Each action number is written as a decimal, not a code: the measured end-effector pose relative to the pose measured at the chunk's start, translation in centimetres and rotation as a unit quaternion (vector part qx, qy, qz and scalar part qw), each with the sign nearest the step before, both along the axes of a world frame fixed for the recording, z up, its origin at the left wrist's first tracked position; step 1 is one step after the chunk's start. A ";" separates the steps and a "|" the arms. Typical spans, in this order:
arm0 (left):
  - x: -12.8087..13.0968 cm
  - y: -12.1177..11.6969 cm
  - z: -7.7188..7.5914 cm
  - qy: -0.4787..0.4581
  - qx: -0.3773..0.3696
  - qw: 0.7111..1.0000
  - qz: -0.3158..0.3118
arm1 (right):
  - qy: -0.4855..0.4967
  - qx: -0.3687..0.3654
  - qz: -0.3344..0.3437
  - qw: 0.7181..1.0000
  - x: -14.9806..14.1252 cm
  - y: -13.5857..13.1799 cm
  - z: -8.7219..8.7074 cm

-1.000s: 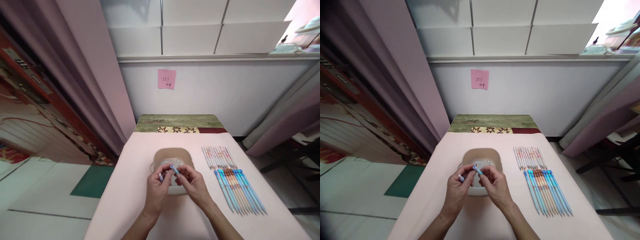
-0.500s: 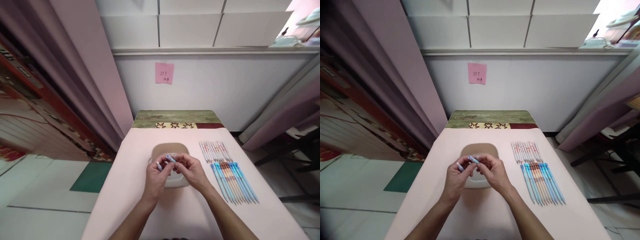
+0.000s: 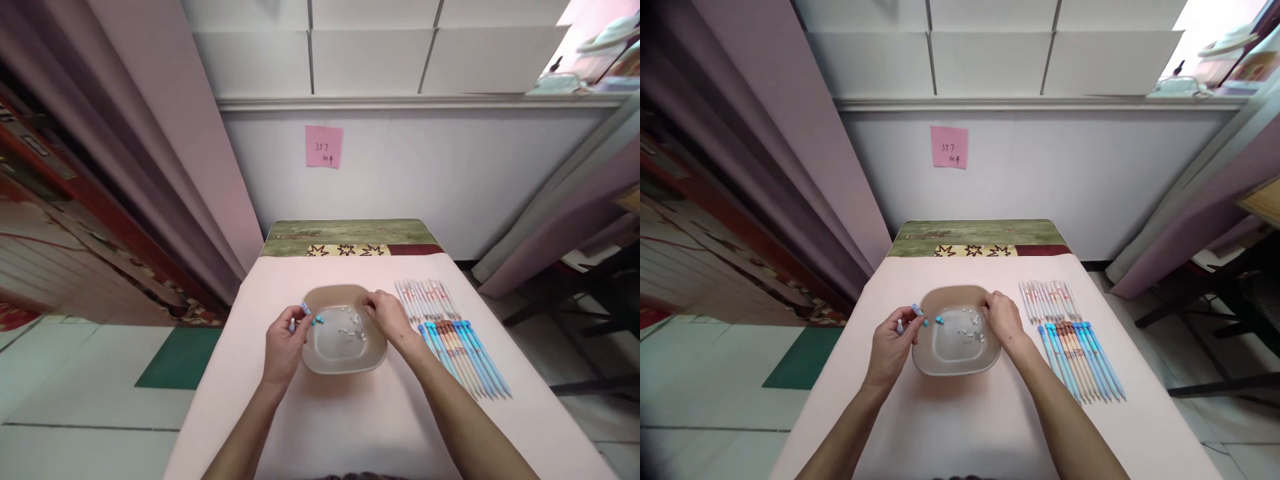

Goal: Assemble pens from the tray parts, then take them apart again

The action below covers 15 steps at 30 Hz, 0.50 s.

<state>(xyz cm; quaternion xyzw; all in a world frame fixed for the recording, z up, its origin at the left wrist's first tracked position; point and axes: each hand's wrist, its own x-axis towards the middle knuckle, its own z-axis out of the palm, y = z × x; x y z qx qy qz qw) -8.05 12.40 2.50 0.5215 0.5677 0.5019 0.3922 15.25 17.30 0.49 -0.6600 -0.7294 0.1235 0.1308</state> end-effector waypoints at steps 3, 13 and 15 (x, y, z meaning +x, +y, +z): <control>0.5 0.0 -0.1 -0.004 -0.007 1.000 -0.021 | -0.020 -0.005 -0.005 1.000 -0.2 0.7 0.0; 0.1 -0.2 -0.2 -0.004 -0.031 0.999 -0.023 | -0.068 -0.075 0.031 0.994 -4.8 2.7 -2.5; -0.1 -0.2 -0.3 -0.001 -0.033 0.999 -0.020 | -0.070 -0.086 0.028 0.993 -5.4 3.2 -3.1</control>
